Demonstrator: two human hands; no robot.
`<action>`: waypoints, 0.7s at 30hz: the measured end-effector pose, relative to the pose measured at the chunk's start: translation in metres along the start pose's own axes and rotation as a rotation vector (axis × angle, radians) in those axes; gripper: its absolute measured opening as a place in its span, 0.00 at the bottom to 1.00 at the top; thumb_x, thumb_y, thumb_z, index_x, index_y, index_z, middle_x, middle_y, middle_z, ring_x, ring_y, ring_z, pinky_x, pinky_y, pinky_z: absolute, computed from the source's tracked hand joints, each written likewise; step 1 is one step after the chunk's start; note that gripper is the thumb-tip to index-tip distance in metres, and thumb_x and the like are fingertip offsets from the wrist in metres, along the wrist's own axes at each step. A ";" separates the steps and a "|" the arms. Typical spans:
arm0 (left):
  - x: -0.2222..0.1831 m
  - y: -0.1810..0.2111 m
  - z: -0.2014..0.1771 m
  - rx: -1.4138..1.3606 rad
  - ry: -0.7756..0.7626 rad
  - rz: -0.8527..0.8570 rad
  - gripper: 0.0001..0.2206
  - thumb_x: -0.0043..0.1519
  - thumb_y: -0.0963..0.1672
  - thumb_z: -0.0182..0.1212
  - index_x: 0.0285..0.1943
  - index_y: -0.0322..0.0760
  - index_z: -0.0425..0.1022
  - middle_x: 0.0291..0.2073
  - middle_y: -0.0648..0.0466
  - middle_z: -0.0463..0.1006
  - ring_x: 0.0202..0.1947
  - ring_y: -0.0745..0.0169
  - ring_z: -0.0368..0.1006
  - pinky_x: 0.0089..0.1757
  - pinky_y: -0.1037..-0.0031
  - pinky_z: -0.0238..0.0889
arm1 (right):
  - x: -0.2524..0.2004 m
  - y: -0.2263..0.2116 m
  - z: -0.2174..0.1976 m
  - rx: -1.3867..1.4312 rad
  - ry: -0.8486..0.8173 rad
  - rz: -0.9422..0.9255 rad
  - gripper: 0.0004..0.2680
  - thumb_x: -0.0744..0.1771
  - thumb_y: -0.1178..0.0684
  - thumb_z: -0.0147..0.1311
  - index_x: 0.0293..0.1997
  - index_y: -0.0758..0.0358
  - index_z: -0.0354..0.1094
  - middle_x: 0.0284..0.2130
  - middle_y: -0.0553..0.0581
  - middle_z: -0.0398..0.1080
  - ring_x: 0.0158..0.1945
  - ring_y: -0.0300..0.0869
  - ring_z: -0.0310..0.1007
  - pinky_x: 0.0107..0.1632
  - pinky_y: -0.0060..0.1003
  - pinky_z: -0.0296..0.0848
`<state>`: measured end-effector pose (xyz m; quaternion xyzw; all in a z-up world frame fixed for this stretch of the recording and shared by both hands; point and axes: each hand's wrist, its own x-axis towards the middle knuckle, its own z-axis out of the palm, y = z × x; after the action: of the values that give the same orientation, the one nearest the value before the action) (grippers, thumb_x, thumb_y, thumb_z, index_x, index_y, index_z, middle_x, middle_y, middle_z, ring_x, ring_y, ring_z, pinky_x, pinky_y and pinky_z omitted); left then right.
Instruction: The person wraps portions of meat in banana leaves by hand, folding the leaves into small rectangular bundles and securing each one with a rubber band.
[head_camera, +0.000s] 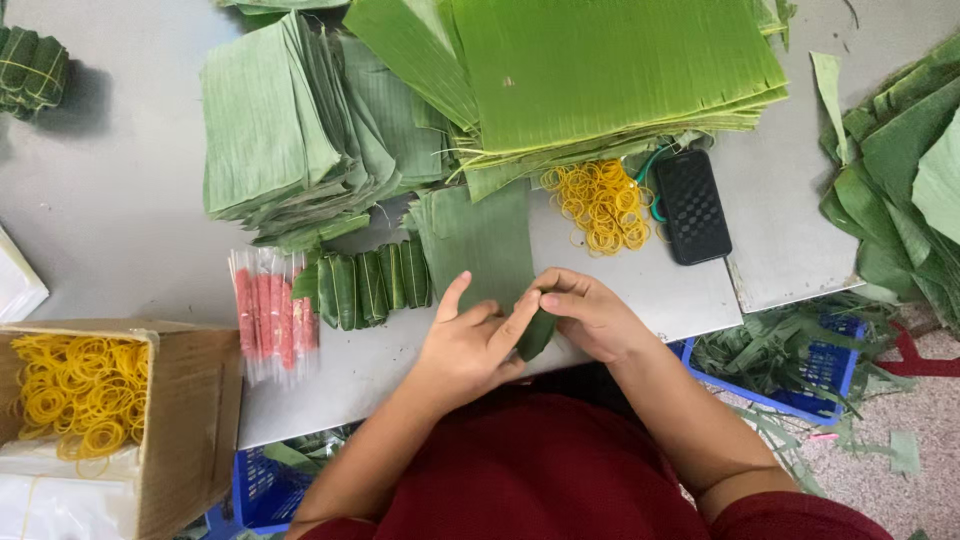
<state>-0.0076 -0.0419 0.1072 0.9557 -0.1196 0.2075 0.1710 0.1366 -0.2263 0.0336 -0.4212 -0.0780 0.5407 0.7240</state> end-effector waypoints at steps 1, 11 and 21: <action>-0.001 0.001 0.004 -0.064 0.021 -0.017 0.41 0.45 0.47 0.77 0.71 0.30 0.67 0.37 0.58 0.79 0.44 0.59 0.74 0.68 0.46 0.46 | -0.001 -0.006 0.003 0.009 -0.026 -0.012 0.06 0.68 0.56 0.57 0.45 0.66 0.72 0.42 0.56 0.76 0.47 0.42 0.74 0.55 0.39 0.71; -0.010 0.009 0.057 -0.434 0.177 -0.395 0.43 0.40 0.50 0.78 0.64 0.32 0.62 0.57 0.47 0.75 0.59 0.47 0.73 0.69 0.40 0.40 | 0.017 -0.035 0.010 -1.415 0.395 -0.445 0.09 0.70 0.46 0.57 0.43 0.60 0.78 0.36 0.59 0.74 0.43 0.52 0.73 0.50 0.44 0.70; -0.027 -0.015 0.044 -0.545 0.209 -0.404 0.43 0.39 0.47 0.78 0.67 0.37 0.62 0.60 0.46 0.71 0.63 0.38 0.68 0.71 0.47 0.41 | 0.050 -0.045 -0.021 -1.845 0.670 -0.780 0.02 0.67 0.54 0.58 0.41 0.58 0.73 0.39 0.58 0.71 0.46 0.56 0.67 0.50 0.50 0.64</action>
<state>-0.0113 -0.0401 0.0538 0.8529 0.0387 0.2265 0.4688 0.2010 -0.1976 0.0342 -0.8821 -0.3850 -0.1421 0.2313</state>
